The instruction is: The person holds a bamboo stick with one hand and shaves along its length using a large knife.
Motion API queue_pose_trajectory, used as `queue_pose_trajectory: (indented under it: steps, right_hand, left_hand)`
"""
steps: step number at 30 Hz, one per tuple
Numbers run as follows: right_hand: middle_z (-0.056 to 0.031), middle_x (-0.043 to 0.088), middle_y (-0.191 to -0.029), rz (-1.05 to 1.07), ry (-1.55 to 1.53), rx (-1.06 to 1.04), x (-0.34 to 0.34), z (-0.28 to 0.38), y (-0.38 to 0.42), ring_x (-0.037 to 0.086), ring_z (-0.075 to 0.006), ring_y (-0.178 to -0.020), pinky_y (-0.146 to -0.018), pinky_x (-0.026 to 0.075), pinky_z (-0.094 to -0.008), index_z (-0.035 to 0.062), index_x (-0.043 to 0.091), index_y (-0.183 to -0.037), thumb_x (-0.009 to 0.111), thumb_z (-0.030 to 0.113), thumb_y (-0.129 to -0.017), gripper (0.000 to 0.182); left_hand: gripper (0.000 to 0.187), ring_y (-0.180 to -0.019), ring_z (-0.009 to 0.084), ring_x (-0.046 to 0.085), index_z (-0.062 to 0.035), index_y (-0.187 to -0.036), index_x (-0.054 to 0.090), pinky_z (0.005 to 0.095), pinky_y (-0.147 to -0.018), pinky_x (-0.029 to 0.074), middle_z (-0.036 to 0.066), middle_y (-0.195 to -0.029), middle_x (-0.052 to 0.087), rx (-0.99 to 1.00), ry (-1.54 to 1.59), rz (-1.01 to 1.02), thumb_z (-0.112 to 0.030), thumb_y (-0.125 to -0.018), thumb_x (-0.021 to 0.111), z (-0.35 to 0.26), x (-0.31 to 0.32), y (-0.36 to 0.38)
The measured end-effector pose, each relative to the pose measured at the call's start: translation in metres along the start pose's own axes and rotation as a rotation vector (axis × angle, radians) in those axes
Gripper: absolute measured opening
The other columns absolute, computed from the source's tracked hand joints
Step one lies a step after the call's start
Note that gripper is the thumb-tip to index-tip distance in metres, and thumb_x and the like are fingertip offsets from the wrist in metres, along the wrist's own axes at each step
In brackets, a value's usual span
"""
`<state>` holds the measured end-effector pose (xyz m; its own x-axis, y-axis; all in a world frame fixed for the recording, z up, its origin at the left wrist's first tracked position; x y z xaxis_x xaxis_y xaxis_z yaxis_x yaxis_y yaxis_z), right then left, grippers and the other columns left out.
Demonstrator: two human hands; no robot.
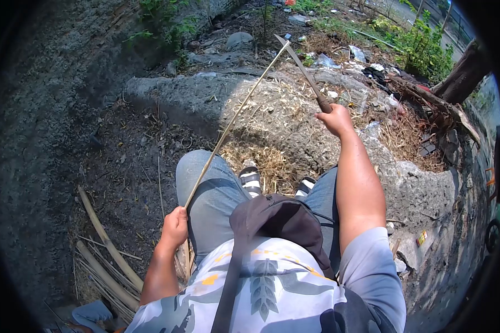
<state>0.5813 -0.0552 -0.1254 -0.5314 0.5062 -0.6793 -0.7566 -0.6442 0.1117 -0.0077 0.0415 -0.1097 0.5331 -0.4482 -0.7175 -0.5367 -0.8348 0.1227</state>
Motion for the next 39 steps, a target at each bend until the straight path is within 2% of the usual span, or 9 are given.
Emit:
queue_pose_trajectory:
  steps: [1,5,8,13,14,17,22,29,39]
  right_hand:
    - [-0.0060,0.070,-0.072,-0.019,-0.050,0.019,-0.002,0.000,0.001,0.066,-0.0176,-0.064,-0.062,0.051,-0.0365,0.0014,0.072,-0.090,0.086,0.034,-0.078,0.038]
    - [-0.0123,0.074,-0.080,-0.033,-0.116,-0.057,0.000,0.006,-0.002,0.071,-0.0246,-0.075,-0.070,0.053,-0.0412,0.0022,0.074,-0.098,0.082,0.040,-0.079,0.043]
    - [-0.0133,0.073,-0.080,-0.068,-0.028,-0.191,-0.013,0.041,0.021,0.069,-0.0279,-0.073,-0.071,0.052,-0.0424,0.0050,0.074,-0.098,0.081,0.039,-0.080,0.039]
    - [-0.0143,0.074,-0.084,0.063,0.064,-0.338,0.004,0.079,0.047,0.070,-0.0338,-0.079,-0.073,0.052,-0.0457,0.0100,0.074,-0.095,0.080,0.037,-0.082,0.030]
    - [-0.0133,0.072,-0.081,0.070,0.092,-0.453,0.011,0.085,0.053,0.069,-0.0287,-0.074,-0.071,0.052,-0.0412,0.0081,0.074,-0.098,0.082,0.037,-0.084,0.033]
    - [-0.0146,0.075,-0.092,0.256,0.344,-0.491,0.027,0.108,0.073,0.072,-0.0369,-0.092,-0.083,0.056,-0.0481,0.0141,0.075,-0.095,0.078,0.030,-0.080,0.023]
    - [-0.0132,0.075,-0.092,0.472,0.342,-0.552,0.052,0.106,0.072,0.072,-0.0356,-0.093,-0.082,0.056,-0.0482,0.0126,0.074,-0.094,0.077,0.027,-0.078,0.022]
    - [-0.0112,0.075,-0.094,0.405,0.454,-0.524,0.052,0.102,0.064,0.072,-0.0344,-0.096,-0.084,0.056,-0.0478,0.0179,0.074,-0.098,0.075,0.022,-0.077,0.022]
    - [-0.0127,0.076,-0.095,0.424,0.549,-0.661,0.069,0.129,0.097,0.072,-0.0346,-0.095,-0.086,0.057,-0.0478,0.0161,0.075,-0.099,0.073,0.019,-0.076,0.024]
  left_hand:
    - [0.051,-0.062,0.0241,0.051,0.0015,-0.087,0.057,0.0414,-0.061,0.043,0.014,-0.066,0.053,-0.007,0.001,0.003,-0.040,-0.112,0.042,0.000,0.000,0.000]
    - [0.056,-0.066,0.0144,0.047,-0.0018,-0.083,0.054,0.0351,-0.059,0.040,0.004,-0.069,0.050,-0.031,-0.012,0.021,-0.046,-0.113,0.038,-0.001,0.000,0.001]
    - [0.056,-0.066,0.0142,0.046,-0.0015,-0.083,0.053,0.0351,-0.059,0.040,0.004,-0.069,0.050,-0.050,-0.010,0.035,-0.046,-0.113,0.038,0.003,0.000,0.000]
    - [0.053,-0.064,0.0248,0.053,0.0015,-0.087,0.056,0.0417,-0.063,0.044,0.014,-0.068,0.054,-0.060,-0.047,0.037,-0.043,-0.112,0.040,0.002,-0.003,-0.001]
    - [0.053,-0.064,0.0250,0.053,0.0015,-0.087,0.056,0.0418,-0.063,0.044,0.014,-0.069,0.054,-0.067,-0.049,0.045,-0.043,-0.112,0.040,0.003,-0.003,-0.001]
    - [0.052,-0.064,0.0250,0.053,0.0018,-0.089,0.057,0.0414,-0.063,0.044,0.013,-0.069,0.055,-0.055,-0.057,0.040,-0.042,-0.112,0.041,-0.003,-0.004,-0.001]
    - [0.051,-0.066,0.0223,0.054,0.0022,-0.094,0.061,0.0393,-0.065,0.046,0.011,-0.070,0.055,-0.074,-0.072,0.054,-0.041,-0.112,0.042,-0.010,-0.008,0.000]
    - [0.052,-0.069,0.0167,0.051,0.0010,-0.089,0.060,0.0357,-0.066,0.046,0.005,-0.072,0.056,-0.133,0.068,0.154,-0.042,-0.112,0.043,0.008,-0.007,-0.008]
    - [0.053,-0.069,0.0193,0.052,-0.0005,-0.086,0.058,0.0375,-0.067,0.046,0.008,-0.071,0.055,-0.151,-0.029,0.138,-0.044,-0.113,0.041,-0.004,-0.012,-0.008]
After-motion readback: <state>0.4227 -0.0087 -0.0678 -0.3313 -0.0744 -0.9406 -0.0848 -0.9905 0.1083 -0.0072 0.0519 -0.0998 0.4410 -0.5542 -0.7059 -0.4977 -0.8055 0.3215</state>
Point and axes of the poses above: each hand's wrist, its own y-axis away from the middle knuckle, its own x-axis out of the palm, z = x × y, the point moved 5 cm from there along -y, towards the middle knuckle
